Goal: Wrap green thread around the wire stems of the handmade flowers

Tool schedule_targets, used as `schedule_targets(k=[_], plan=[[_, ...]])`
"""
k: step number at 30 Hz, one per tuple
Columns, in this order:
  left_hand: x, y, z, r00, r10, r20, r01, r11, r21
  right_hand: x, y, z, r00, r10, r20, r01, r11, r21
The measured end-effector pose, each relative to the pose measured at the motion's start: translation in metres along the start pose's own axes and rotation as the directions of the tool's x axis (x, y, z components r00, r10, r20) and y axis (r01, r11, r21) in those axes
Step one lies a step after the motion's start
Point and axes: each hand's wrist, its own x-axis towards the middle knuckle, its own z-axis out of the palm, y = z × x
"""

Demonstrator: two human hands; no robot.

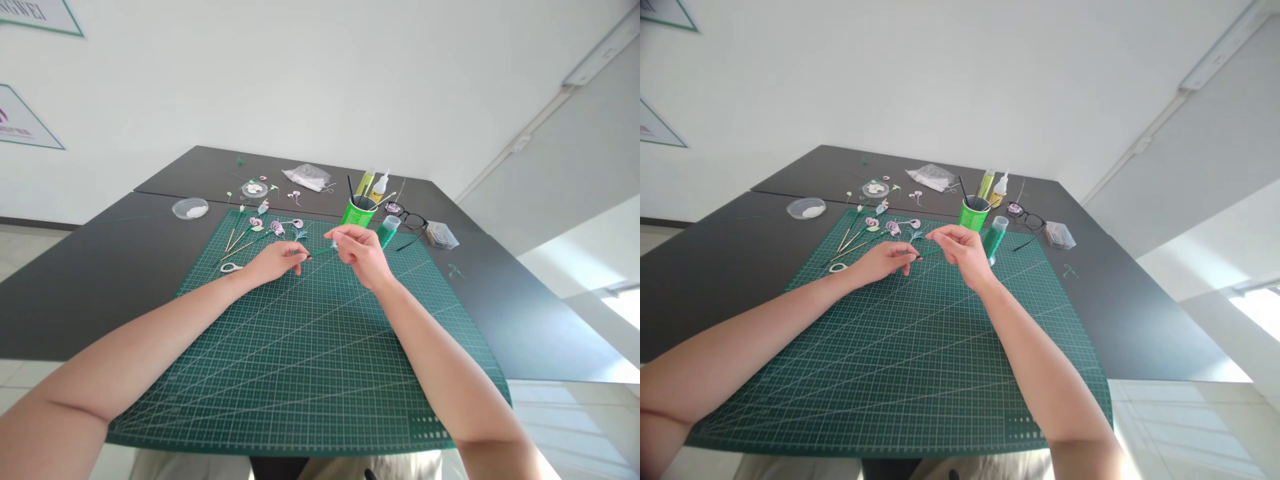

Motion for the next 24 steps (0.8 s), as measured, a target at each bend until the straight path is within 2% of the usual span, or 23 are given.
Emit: schedule_targets(k=[3,6,13,20,24], plan=[[-0.003,0.001,0.002,0.999,0.027,0.035,-0.033,0.985,0.17,0.001,-0.003,-0.006,1.0,-0.022,-0.001,0.022,1.0,0.001],[-0.006,0.004,0.003,0.994,0.045,0.098,-0.067,0.968,0.243,0.003,-0.004,-0.011,0.998,-0.055,0.025,0.056,0.997,-0.049],[-0.011,0.009,0.007,0.972,0.099,0.214,-0.145,0.966,0.214,0.001,-0.003,-0.017,0.989,-0.061,0.131,0.085,0.978,-0.192],[-0.009,0.008,0.005,0.978,0.045,0.205,-0.089,0.973,0.211,-0.003,-0.011,-0.018,0.976,-0.051,0.21,0.092,0.978,-0.187],[-0.01,0.007,0.004,0.976,0.06,0.211,-0.099,0.979,0.177,-0.004,-0.013,-0.017,0.974,-0.03,0.225,0.078,0.975,-0.207]])
